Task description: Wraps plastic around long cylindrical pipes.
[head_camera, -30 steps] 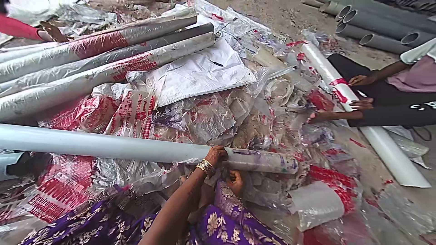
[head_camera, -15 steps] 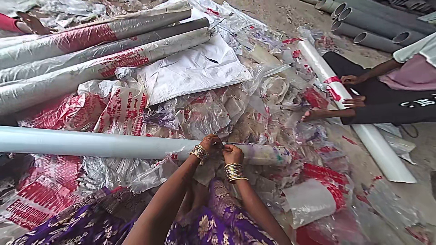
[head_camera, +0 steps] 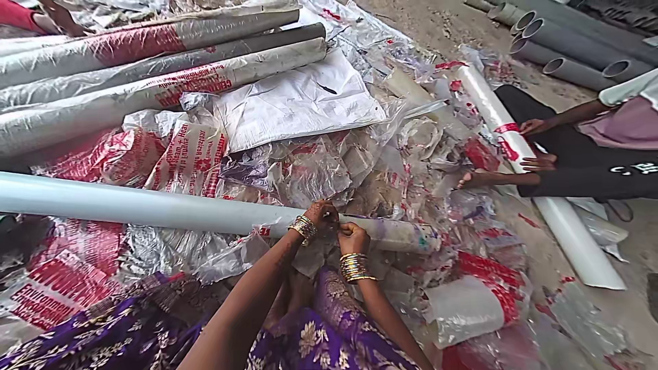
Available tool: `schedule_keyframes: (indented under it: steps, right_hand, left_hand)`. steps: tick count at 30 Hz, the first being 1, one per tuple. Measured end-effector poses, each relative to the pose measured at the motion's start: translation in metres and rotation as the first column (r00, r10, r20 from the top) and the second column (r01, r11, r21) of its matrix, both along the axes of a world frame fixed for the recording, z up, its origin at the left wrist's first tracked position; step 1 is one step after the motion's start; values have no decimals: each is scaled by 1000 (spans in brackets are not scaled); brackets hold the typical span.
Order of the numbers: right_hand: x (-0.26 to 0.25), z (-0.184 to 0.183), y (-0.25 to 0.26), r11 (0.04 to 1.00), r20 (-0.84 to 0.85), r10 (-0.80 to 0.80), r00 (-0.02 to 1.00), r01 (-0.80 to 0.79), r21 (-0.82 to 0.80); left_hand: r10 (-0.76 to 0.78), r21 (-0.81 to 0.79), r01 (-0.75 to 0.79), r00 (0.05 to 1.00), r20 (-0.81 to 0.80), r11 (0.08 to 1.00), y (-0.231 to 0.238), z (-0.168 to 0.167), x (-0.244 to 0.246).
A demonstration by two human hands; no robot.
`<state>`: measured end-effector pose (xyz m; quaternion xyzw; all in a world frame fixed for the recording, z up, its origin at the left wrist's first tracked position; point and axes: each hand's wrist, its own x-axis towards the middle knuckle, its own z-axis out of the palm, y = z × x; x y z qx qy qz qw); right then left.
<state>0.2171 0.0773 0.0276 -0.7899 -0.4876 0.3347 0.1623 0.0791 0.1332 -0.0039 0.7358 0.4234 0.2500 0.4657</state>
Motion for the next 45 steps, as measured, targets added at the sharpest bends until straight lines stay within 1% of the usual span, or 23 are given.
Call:
schedule_keyframes:
  steps: [3, 6, 8, 10, 11, 13, 15, 18, 19, 22, 25, 27, 29, 32, 33, 34, 37, 39, 40, 41, 42, 43, 45]
  right_hand:
    - [1, -10, -24, 996, -13, -36, 999, 37, 83]
    - [3, -23, -45, 993, 5, -15, 1000, 15, 120]
    - [6, -25, -53, 998, 14, 22, 1000, -23, 60]
    - [9, -15, -51, 1000, 10, 23, 1000, -23, -11]
    - [12, -11, -47, 999, 2, -8, 1000, 8, 33]
    - [21, -6, -33, 971, 43, -45, 998, 34, 236]
    - [28, -3, -11, 907, 173, -45, 984, -33, 420]
    - [37, -25, 27, 831, 330, 26, 944, -204, 518]
    - [38, -37, 35, 818, 370, 73, 926, -268, 509]
    - [42, -57, 40, 821, 457, 191, 869, -396, 410]
    - [42, -56, 40, 833, 438, 193, 878, -382, 401]
    - [42, -54, 42, 842, 438, 199, 877, -382, 381]
    - [42, -52, 41, 845, 440, 206, 874, -385, 371]
    - [41, -50, 40, 845, 442, 201, 874, -383, 373]
    - [41, -50, 41, 847, 439, 198, 877, -378, 375]
    - [40, -52, 41, 848, 435, 196, 879, -375, 375]
    - [41, -55, 43, 846, 428, 184, 885, -364, 390]
    - [42, -54, 44, 850, 416, 183, 891, -356, 388]
    - [43, -53, 44, 853, 409, 185, 894, -352, 384]
    - [43, -52, 46, 855, 405, 185, 895, -350, 383]
    - [42, -52, 49, 851, 409, 180, 895, -350, 392]
    - [41, -53, 50, 847, 412, 177, 894, -351, 399]
    - [39, -51, 50, 861, 408, 175, 896, -341, 378]
  left_hand:
    - [-3, 14, 3, 1000, 4, 1000, 0, 0, -1]
    - [2, 10, -2, 1000, 14, 1000, -2, 1, -2]
    - [7, -4, -7, 1000, 14, 1000, -2, 3, -2]
    - [9, 2, -10, 1000, 12, 1000, -2, 4, -2]
    - [6, 2, -6, 1000, 10, 1000, -1, 4, -2]
    - [-2, 14, 2, 1000, 8, 1000, 0, 2, -2]
    - [-2, 70, 1, 1000, 16, 998, -2, -6, 0]
    - [21, 176, -23, 1000, 13, 984, -9, -13, 8]
    - [34, 213, -37, 999, 15, 976, -13, -15, 10]
    - [97, 196, -82, 993, -69, 977, -41, -14, 14]
    - [281, 311, -262, 959, -19, 914, -73, -23, 24]
    - [340, 396, -323, 940, 29, 860, -88, -32, 30]
    - [343, 448, -317, 939, 23, 836, -103, -40, 28]
    - [289, 330, -234, 949, -128, 915, -130, -26, 11]
    - [279, 327, -218, 948, -153, 920, -137, -21, 5]
    - [287, 375, -215, 947, -146, 902, -143, -20, 0]
    - [423, 608, -315, 905, -39, 729, -145, -23, -11]
    - [514, 690, -384, 857, 21, 613, -135, -17, -20]
    - [548, 710, -408, 836, 37, 574, -129, -11, -25]
    - [555, 713, -409, 831, 34, 570, -119, -5, -29]
    - [532, 696, -381, 847, -2, 609, -109, 0, -33]
    - [476, 645, -321, 876, -76, 694, -100, 4, -36]
    - [295, 444, -143, 908, -296, 885, -84, 7, -35]
